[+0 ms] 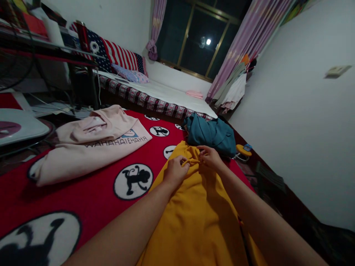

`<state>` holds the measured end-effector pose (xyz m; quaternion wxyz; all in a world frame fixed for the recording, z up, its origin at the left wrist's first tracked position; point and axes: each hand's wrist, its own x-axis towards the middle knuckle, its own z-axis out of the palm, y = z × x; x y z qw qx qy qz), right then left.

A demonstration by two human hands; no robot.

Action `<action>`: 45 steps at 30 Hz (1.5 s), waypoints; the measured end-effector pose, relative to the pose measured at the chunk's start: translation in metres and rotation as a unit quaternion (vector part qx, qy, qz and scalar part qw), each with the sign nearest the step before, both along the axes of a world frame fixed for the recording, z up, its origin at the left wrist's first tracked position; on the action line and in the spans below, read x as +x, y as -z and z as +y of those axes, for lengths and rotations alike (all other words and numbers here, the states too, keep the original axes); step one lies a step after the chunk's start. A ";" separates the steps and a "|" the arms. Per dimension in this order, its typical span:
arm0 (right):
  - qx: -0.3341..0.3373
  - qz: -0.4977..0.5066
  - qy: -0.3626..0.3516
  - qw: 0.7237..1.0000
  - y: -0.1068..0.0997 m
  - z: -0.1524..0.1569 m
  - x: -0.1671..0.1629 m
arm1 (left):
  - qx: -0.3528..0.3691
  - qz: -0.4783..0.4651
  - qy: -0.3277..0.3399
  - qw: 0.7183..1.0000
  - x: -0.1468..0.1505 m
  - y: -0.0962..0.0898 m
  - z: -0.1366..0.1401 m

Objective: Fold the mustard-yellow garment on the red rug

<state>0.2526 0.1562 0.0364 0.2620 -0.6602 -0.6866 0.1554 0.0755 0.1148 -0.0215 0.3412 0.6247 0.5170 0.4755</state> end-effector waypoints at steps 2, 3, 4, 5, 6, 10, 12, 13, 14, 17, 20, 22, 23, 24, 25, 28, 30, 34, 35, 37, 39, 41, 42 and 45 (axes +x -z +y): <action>-0.050 0.021 -0.033 0.998 -0.003 0.001 0.004 | -0.008 0.006 -0.001 1.000 -0.001 0.000 -0.001; -0.077 0.029 -0.053 0.995 -0.007 0.003 0.005 | -0.012 0.010 -0.002 1.000 -0.001 0.000 -0.001; -0.102 0.034 -0.075 0.991 -0.012 0.004 0.005 | -0.014 0.015 0.000 1.000 -0.002 -0.001 -0.001; -0.121 0.035 -0.103 0.987 -0.016 0.005 0.005 | -0.012 0.020 0.003 1.000 -0.002 -0.002 -0.002; -0.134 0.028 -0.133 0.982 -0.021 0.006 0.005 | -0.006 0.025 0.007 1.000 -0.002 -0.003 -0.002; -0.155 -0.102 -0.206 0.961 -0.030 0.012 -0.002 | 0.029 0.031 0.033 0.999 -0.002 -0.003 -0.004; -0.165 -0.184 -0.185 0.951 -0.032 0.017 -0.004 | 0.038 0.026 0.042 0.998 -0.001 -0.002 -0.004; -0.167 -0.215 -0.171 0.947 -0.032 0.019 -0.004 | 0.039 0.024 0.044 0.998 -0.001 -0.001 -0.005; -0.168 -0.241 -0.161 0.942 -0.033 0.022 -0.003 | 0.038 0.021 0.044 0.998 -0.001 0.000 -0.005; -0.148 -0.302 -0.156 0.929 -0.033 0.025 0.006 | 0.028 0.021 0.043 0.998 0.000 0.000 -0.006; -0.130 -0.332 -0.166 0.919 -0.031 0.022 0.014 | 0.025 0.022 0.044 0.998 0.000 -0.002 -0.006; -0.129 -0.287 -0.145 0.938 -0.030 0.017 0.016 | 0.026 0.020 0.046 0.998 -0.001 -0.003 -0.006; -0.127 -0.234 -0.111 0.958 -0.030 0.015 0.016 | 0.025 0.017 0.042 0.999 -0.002 -0.003 -0.006; -0.121 -0.171 -0.070 0.975 -0.031 0.013 0.014 | 0.022 0.016 0.034 0.999 -0.003 -0.004 -0.005; -0.111 -0.108 -0.027 0.988 -0.031 0.012 0.011 | 0.022 0.016 0.022 0.999 -0.003 -0.005 -0.006; -0.070 -0.006 0.056 0.996 -0.030 0.014 -0.003 | 0.075 0.044 -0.027 0.996 -0.005 -0.007 -0.008; -0.042 0.013 0.078 0.996 -0.025 0.019 -0.013 | 0.153 0.086 -0.035 0.984 -0.005 -0.009 -0.012; 0.011 0.035 0.121 0.992 -0.011 0.029 -0.025 | 0.250 0.161 0.033 0.954 -0.004 -0.011 -0.018; 0.023 0.036 0.129 0.991 -0.008 0.031 -0.027 | 0.255 0.173 0.053 0.950 -0.003 -0.010 -0.018; 0.044 0.039 0.139 0.989 -0.002 0.035 -0.030 | 0.252 0.197 0.077 0.944 -0.001 -0.009 -0.018; 0.059 0.044 0.137 0.988 0.002 0.037 -0.034 | 0.233 0.221 0.081 0.943 0.000 -0.007 -0.016; 0.064 0.053 0.123 0.989 0.006 0.039 -0.039 | 0.200 0.247 0.073 0.945 0.001 -0.007 -0.016; 0.068 0.068 0.106 0.990 0.008 0.038 -0.041 | 0.182 0.260 0.070 0.946 0.002 -0.007 -0.016; 0.120 0.126 0.023 0.985 0.015 0.025 -0.045 | 0.120 0.297 0.056 0.946 0.002 -0.009 -0.017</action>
